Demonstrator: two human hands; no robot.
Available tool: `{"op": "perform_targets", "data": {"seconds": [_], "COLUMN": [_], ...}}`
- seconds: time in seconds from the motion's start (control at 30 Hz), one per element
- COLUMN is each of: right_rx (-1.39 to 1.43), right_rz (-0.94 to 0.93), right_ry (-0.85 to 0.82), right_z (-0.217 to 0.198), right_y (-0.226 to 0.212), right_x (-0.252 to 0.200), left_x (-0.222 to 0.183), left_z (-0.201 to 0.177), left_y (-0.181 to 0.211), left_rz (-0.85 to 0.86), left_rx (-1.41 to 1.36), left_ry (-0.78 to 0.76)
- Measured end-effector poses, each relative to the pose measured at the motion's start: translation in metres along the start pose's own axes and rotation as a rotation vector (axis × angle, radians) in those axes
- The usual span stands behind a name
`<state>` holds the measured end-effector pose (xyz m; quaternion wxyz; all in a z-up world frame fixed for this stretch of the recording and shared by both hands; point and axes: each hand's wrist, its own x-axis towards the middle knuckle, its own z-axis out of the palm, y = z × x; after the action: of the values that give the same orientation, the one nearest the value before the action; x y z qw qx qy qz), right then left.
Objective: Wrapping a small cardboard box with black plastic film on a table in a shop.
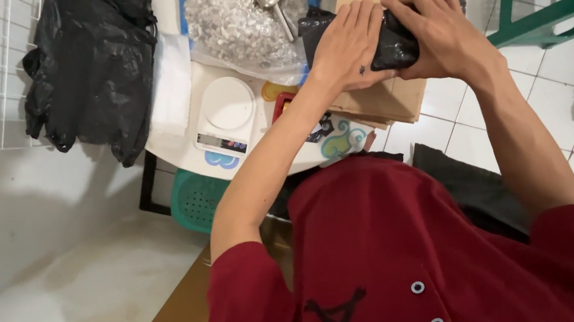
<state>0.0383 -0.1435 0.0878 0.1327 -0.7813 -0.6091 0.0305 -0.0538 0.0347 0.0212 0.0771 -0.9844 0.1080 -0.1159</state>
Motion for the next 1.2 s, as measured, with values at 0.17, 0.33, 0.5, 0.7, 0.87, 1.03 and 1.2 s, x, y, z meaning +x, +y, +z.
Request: {"op": "perform_targets", "data": {"seconds": [0.17, 0.33, 0.5, 0.7, 0.87, 1.03, 1.2], "right_rx": [-0.039, 0.55, 1.588, 1.457, 1.458, 1.451, 1.445], "right_rz": [0.166, 0.527, 1.236, 1.311, 1.332, 1.367, 1.395], "right_ry": [0.08, 0.55, -0.254, -0.186, -0.18, -0.174, -0.179], "right_z": [-0.01, 0.019, 0.191, 0.217, 0.218, 0.219, 0.218], "right_y": [-0.041, -0.152, -0.17, -0.187, -0.19, -0.193, -0.197], "right_x": [-0.014, -0.022, 0.001, 0.051, 0.061, 0.067, 0.063], "left_x": [-0.001, -0.002, -0.003, 0.0, 0.0, 0.002, 0.002], "left_z": [0.004, 0.018, 0.003, 0.008, 0.01, 0.013, 0.014], "left_y": [-0.003, -0.004, -0.008, -0.005, -0.005, -0.004, -0.003], "left_rz": [0.023, -0.01, 0.05, 0.017, 0.008, 0.007, -0.003], "left_rx": [-0.037, 0.042, -0.007, -0.04, -0.068, -0.06, -0.11], "left_ry": [0.03, 0.152, 0.075, 0.121, 0.13, 0.149, 0.158]}}
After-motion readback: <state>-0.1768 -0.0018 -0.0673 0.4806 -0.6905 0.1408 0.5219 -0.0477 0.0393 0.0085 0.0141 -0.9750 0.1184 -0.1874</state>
